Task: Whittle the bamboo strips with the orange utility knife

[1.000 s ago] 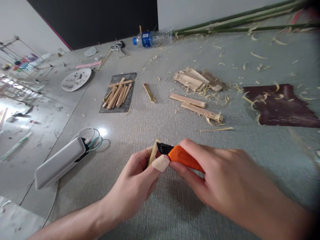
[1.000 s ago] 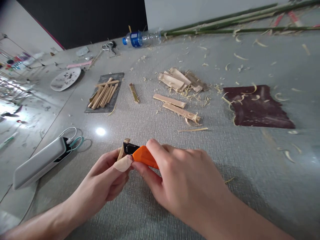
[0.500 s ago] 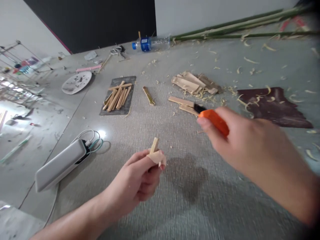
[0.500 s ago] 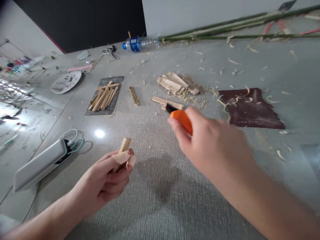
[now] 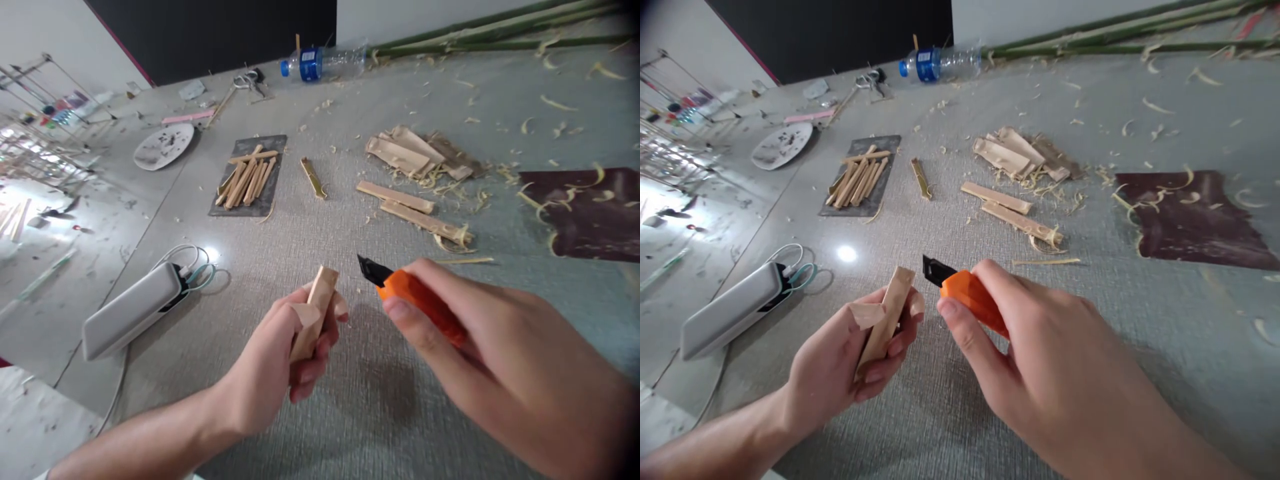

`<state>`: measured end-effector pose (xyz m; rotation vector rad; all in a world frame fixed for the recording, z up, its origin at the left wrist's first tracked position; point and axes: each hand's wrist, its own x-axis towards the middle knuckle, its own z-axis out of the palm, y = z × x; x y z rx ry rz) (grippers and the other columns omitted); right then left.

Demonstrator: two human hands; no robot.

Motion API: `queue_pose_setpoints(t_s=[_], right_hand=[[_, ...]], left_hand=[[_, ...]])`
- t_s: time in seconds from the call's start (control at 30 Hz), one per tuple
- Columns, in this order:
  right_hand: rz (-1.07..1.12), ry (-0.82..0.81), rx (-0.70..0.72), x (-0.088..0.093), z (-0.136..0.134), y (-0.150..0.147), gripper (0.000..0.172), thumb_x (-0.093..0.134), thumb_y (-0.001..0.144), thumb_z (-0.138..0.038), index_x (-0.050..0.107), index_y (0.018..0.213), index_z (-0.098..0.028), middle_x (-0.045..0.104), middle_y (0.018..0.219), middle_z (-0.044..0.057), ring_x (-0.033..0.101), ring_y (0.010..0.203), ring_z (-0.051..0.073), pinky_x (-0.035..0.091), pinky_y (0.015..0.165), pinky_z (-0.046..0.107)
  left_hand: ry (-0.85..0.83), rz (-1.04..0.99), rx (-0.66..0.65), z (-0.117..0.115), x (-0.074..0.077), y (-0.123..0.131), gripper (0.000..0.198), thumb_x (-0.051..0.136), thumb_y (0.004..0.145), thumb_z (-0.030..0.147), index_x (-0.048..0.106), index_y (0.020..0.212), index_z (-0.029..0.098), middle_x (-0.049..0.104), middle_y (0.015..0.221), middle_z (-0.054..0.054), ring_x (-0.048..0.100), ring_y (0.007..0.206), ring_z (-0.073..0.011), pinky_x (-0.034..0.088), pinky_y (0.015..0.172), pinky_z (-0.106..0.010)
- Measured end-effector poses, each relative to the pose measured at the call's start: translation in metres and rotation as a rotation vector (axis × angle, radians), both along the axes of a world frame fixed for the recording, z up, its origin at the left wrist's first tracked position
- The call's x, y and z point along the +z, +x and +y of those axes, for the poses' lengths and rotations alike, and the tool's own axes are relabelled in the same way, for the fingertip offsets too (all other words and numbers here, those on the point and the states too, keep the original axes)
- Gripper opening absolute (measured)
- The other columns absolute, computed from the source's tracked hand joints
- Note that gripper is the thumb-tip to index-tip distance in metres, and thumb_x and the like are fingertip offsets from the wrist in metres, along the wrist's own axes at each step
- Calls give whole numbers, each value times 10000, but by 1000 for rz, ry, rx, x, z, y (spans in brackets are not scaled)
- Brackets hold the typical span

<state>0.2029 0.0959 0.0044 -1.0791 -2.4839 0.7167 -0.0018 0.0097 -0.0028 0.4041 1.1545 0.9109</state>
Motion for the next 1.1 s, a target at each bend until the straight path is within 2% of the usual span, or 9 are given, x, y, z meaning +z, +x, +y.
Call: queue_pose_setpoints(t_s=[0.13,0.23,0.33,0.5,0.57,0.67,0.87,1.1], right_hand=[[-14,5,-1,-1,-2,1,245,486,1046,-519,520,983,-285,606,595,-75,531,387,129,363,399,284],[-42,25,-11,-1,-3,2,218,530,1020,-470,526,1136,-286,608,571,-98,547,368,128,387,392,268],[-20,44,30,1,-5,1,163,538,1014,-436,534,1081,-288,628,608,-94,583,404,119,388,403,254],[-4,55,77,1,-10,-1,121,547,1006,-396,541,1071,-294,670,691,-82,623,472,120,394,440,255],[-7,56,77,0,-12,0,114,545,1003,-389,537,1065,-293,672,688,-79,632,481,130,388,441,259],[-7,55,77,-1,-12,1,104,547,1001,-383,535,1046,-289,674,683,-74,629,481,135,389,447,257],[-8,37,92,0,-10,-2,111,562,992,-375,543,1038,-275,667,664,-56,588,436,136,357,423,258],[3,12,113,2,-10,-2,98,556,999,-369,531,994,-274,659,666,-52,608,459,138,361,431,259]], left_hand=[[9,134,59,-2,-2,1,201,465,952,363,605,929,221,494,718,40,354,446,-71,342,347,-166],[97,240,54,-4,0,4,286,463,1020,429,630,953,208,485,717,34,397,529,-84,370,437,-178],[173,292,25,-5,1,4,335,463,1051,491,645,1018,212,490,726,33,389,588,-95,353,509,-207],[216,339,7,-6,-1,3,307,484,1073,476,579,928,222,490,783,34,384,647,-107,349,591,-261],[245,386,-13,-6,-3,2,306,488,1078,492,589,954,231,474,787,33,394,677,-118,361,622,-276],[265,423,-44,-7,-3,1,322,472,1083,525,607,1012,242,463,790,32,391,696,-128,354,645,-295],[256,429,-89,-7,0,1,334,455,1097,507,596,983,226,470,806,24,391,722,-134,336,682,-314],[277,443,-100,-6,0,1,356,441,1105,495,574,928,217,473,813,19,396,733,-136,334,693,-314]])
